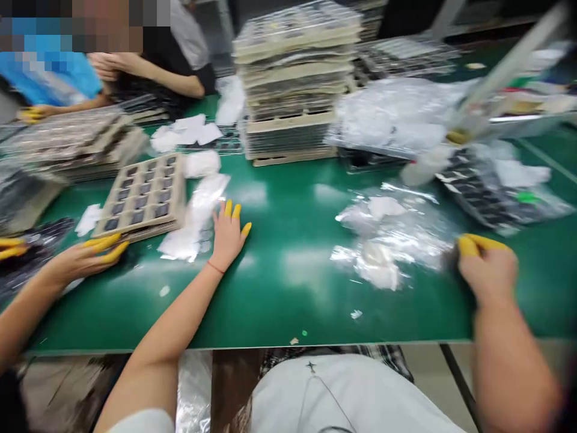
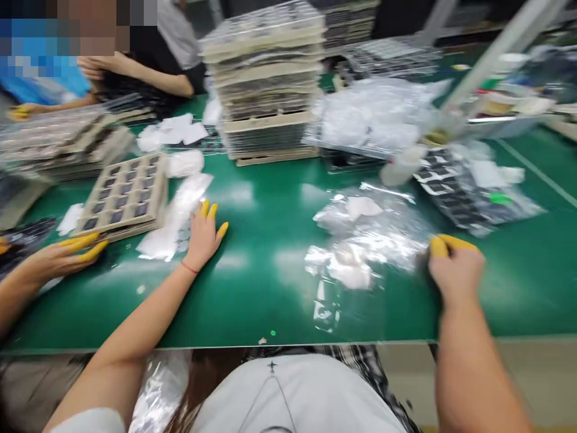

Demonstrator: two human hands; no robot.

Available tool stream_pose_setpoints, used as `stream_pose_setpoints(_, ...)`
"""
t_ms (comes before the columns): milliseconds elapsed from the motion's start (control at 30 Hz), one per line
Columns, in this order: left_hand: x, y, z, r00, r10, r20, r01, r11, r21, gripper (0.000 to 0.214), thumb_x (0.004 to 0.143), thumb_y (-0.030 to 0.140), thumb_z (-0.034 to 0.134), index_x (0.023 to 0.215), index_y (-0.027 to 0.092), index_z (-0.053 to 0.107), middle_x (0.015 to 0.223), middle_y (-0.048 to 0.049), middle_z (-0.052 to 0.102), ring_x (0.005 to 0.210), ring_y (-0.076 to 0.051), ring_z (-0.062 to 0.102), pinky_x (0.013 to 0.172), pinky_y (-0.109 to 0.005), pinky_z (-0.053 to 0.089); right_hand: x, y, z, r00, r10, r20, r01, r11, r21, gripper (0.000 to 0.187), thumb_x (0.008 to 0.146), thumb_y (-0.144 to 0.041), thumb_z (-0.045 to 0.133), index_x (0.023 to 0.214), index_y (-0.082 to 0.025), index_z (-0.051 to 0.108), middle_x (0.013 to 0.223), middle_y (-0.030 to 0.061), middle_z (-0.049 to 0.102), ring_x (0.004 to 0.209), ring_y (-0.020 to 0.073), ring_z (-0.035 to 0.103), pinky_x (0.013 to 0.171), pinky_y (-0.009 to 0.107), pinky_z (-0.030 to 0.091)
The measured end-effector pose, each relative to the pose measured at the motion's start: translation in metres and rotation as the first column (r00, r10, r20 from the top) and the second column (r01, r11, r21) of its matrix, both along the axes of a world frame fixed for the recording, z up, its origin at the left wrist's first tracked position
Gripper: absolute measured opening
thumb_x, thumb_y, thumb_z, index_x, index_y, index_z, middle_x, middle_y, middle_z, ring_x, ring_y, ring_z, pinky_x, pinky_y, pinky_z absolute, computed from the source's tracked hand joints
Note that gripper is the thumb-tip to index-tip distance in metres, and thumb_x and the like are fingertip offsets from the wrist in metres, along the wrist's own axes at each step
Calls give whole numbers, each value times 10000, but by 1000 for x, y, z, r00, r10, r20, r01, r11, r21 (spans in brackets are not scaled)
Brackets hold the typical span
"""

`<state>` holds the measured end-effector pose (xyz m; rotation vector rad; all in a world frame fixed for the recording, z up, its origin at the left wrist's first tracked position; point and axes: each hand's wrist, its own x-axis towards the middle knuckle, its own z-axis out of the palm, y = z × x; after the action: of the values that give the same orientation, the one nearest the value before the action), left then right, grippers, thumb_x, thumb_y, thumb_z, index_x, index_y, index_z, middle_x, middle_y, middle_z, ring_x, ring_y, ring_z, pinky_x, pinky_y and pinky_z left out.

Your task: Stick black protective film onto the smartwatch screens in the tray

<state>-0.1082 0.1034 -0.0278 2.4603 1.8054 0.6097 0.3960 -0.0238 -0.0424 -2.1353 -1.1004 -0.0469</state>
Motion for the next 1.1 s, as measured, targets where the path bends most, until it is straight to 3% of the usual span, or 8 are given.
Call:
stream_pose_setpoints(100, 58, -25, -11, 956, -290, 30, 291, 956, -34, 666, 941, 450, 503, 1476, 94, 325, 1569, -272, 333, 1539, -397, 156, 1188, -680, 205, 23, -24, -8, 999, -29, 36, 32, 994, -103, 227, 989, -381, 549, 996, -193, 674, 1058, 81, 670, 976, 194, 630, 897, 371, 524)
stream_pose_setpoints(233, 144, -65, -14, 818, -565, 106, 573, 816, -79, 711, 903, 501, 567, 1470, 145, 329, 1591, -252, 298, 1546, -407, 72, 1184, -701, 190, 23, -15, -22, 996, 60, 64, -53, 993, -107, 290, 900, -404, 532, 972, -177, 698, 1076, 125, 693, 1075, 280, 598, 1004, 424, 442)
stream_pose_setpoints(300, 181, -68, -12, 777, -608, 160, 626, 774, -95, 677, 914, 457, 569, 1474, 168, 322, 1607, -236, 273, 1554, -373, 63, 1206, -669, 177, 18, -12, -26, 993, 95, 66, -88, 991, -101, 357, 849, -433, 551, 1047, -171, 692, 1126, 133, 679, 1108, 291, 573, 1033, 442, 416)
stream_pose_setpoints(433, 232, -45, -6, 839, -490, 237, 537, 817, -211, 672, 900, 375, 596, 1482, 172, 330, 1620, -220, 250, 1558, -356, 77, 1230, -621, 171, 22, -20, -30, 998, 31, 51, -27, 996, -87, 500, 830, -491, 536, 1164, -134, 643, 1158, 179, 637, 1133, 324, 539, 1046, 497, 393)
stream_pose_setpoints(667, 259, -26, 5, 889, -435, 144, 457, 821, -342, 1028, 737, 681, 670, 1505, 103, 306, 1609, -242, 273, 1545, -405, 115, 1246, -597, 126, 29, -25, -35, 998, -57, 30, 60, 988, -140, 556, 830, -510, 565, 1258, -155, 564, 1268, 193, 577, 1205, 354, 499, 1061, 541, 371)
stream_pose_setpoints(867, 268, -25, 8, 894, -440, 87, 445, 844, -300, 290, 926, 342, 556, 1157, 177, 618, 1360, -168, 590, 1458, -345, 372, 1185, -523, 294, 21, -27, -33, 999, -2, 47, 10, 984, -180, 552, 819, -493, 561, 1242, -138, 579, 1285, 216, 563, 1232, 387, 471, 1059, 576, 357)
stream_pose_setpoints(1000, 271, -26, 7, 904, -416, 102, 427, 854, -299, 249, 982, 236, 397, 996, 209, 644, 1076, -118, 714, 1175, -287, 630, 988, -416, 461, 16, -24, -19, 996, 44, 82, -30, 985, -167, 541, 858, -451, 490, 1272, -113, 572, 1298, 236, 554, 1220, 399, 473, 1032, 599, 373)
stream_pose_setpoints(1100, 269, -24, 9, 915, -381, 130, 403, 865, -301, 230, 967, 211, 406, 970, 243, 633, 1016, -75, 736, 972, -247, 688, 794, -335, 488, 5, 1, 3, 965, 232, 125, -210, 963, -170, 506, 888, -417, 481, 1280, -120, 599, 1369, 210, 537, 1253, 381, 467, 1070, 572, 351)
